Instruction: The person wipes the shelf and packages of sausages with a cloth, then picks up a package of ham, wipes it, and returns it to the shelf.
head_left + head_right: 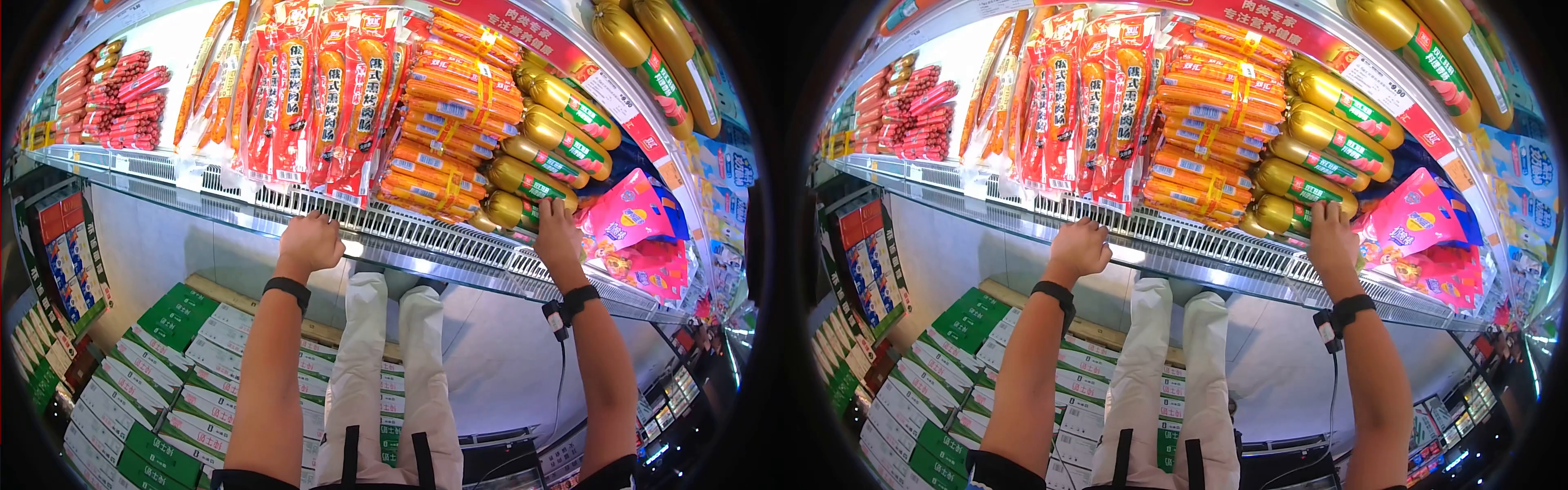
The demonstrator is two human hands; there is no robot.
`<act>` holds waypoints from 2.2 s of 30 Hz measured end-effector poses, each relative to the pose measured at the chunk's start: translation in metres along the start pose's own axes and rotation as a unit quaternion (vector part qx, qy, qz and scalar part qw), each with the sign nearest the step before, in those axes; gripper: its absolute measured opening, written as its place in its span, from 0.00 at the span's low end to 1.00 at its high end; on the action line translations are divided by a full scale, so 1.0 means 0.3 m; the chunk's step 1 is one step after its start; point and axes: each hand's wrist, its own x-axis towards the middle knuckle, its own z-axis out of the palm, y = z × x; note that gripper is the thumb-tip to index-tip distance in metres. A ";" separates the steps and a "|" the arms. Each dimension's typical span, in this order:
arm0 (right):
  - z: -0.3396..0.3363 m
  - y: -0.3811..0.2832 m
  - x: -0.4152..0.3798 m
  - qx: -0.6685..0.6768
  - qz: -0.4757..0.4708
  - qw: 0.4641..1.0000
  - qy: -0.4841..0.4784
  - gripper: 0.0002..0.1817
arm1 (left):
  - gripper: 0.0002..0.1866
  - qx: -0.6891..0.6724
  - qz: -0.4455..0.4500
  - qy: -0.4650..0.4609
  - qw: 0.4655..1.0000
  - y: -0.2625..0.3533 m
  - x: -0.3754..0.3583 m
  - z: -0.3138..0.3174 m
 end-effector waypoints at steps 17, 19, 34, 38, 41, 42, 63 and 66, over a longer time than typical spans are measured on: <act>0.024 -0.027 0.064 -0.071 -0.124 0.990 0.014 0.09 | 0.14 0.010 -0.003 -0.031 0.999 0.006 0.006 -0.010; 0.008 -0.026 0.067 -0.072 -0.133 0.988 0.014 0.10 | 0.14 0.010 -0.001 -0.031 0.999 0.005 0.009 -0.010; -0.013 -0.037 0.091 -0.053 -0.139 0.988 -0.038 0.10 | 0.14 0.019 0.008 -0.012 1.000 0.002 0.002 -0.004; -0.021 -0.039 0.095 -0.050 -0.150 0.987 -0.036 0.07 | 0.14 0.019 0.002 -0.038 0.999 0.005 0.007 -0.013; -0.012 -0.037 0.093 -0.045 -0.147 0.988 -0.031 0.06 | 0.14 0.017 -0.001 -0.041 0.999 0.011 0.005 -0.025; -0.012 -0.036 0.095 -0.045 -0.148 0.988 -0.029 0.06 | 0.15 0.018 0.000 -0.042 0.999 0.012 0.006 -0.027; -0.064 0.038 0.109 0.229 0.055 0.919 -0.315 0.32 | 0.16 0.022 -0.011 -0.071 0.997 0.011 0.008 -0.026; -0.015 0.031 0.094 0.178 0.012 0.928 -0.328 0.38 | 0.16 0.023 -0.004 -0.063 0.998 0.006 0.010 -0.021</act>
